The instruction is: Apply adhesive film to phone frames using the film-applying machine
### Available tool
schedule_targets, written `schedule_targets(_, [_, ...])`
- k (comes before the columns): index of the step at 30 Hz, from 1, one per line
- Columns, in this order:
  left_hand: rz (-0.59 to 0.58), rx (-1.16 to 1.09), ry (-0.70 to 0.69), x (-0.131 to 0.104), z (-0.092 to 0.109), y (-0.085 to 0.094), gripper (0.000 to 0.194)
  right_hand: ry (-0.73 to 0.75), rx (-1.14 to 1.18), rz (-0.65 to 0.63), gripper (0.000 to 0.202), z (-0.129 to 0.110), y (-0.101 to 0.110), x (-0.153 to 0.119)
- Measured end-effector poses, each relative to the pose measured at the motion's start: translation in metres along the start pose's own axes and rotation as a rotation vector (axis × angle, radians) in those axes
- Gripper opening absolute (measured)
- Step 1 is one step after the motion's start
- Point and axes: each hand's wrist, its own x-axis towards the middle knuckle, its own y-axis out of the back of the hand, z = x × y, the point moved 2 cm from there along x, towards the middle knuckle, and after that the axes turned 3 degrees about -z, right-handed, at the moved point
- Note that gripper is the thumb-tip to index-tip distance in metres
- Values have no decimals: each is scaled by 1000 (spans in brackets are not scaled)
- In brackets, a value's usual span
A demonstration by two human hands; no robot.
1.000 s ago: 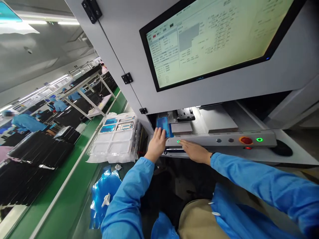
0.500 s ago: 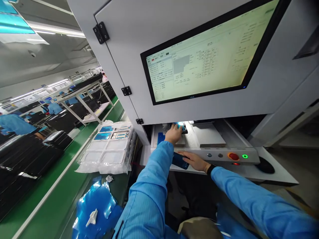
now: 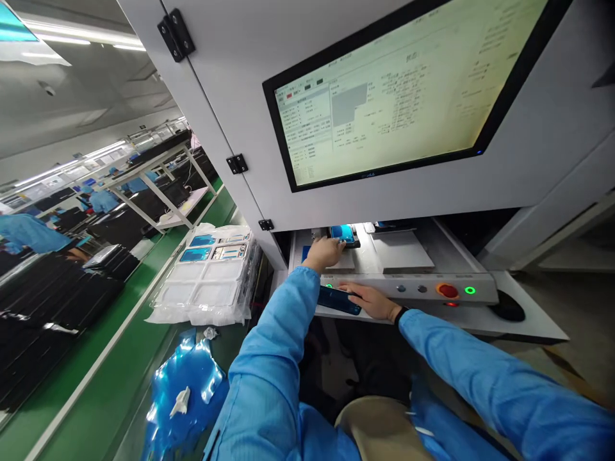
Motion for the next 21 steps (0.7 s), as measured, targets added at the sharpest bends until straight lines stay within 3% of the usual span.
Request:
schedule_targets(3, [175,-109,68,-58,-11,8,44,-91,83,89,47,-2,-6,-3])
schedule_targets(6, [578,-412,246,-139,-26,4,40,-211,175,169,41,-12,-24,-11])
schedule_targets(8, [798,-683,438,-195,-27,-13,46,-263,246,186,40,-29,-42,-20])
schedule_targets(9, [822,-827,530,-219,-22,-24,53,-277,283,182,40,-41,-53,-25])
schedule_targets(11, [735,-1154,640,-255,-2,-48,67,-290,356,146,41,-71,-74,-37])
schedule_targets(14, [599,-1503,598,-285,35,-67,61,-325,467,30,45,-120,-96,-58])
schedule_targets(18, [675,-1660,594,-308,56,-54,52,-321,451,-182,51,-171,-91,-76])
schedule_targets(21, [659,-1788,619,-320,56,-40,50,-19,104,-95,38,-202,-63,-74])
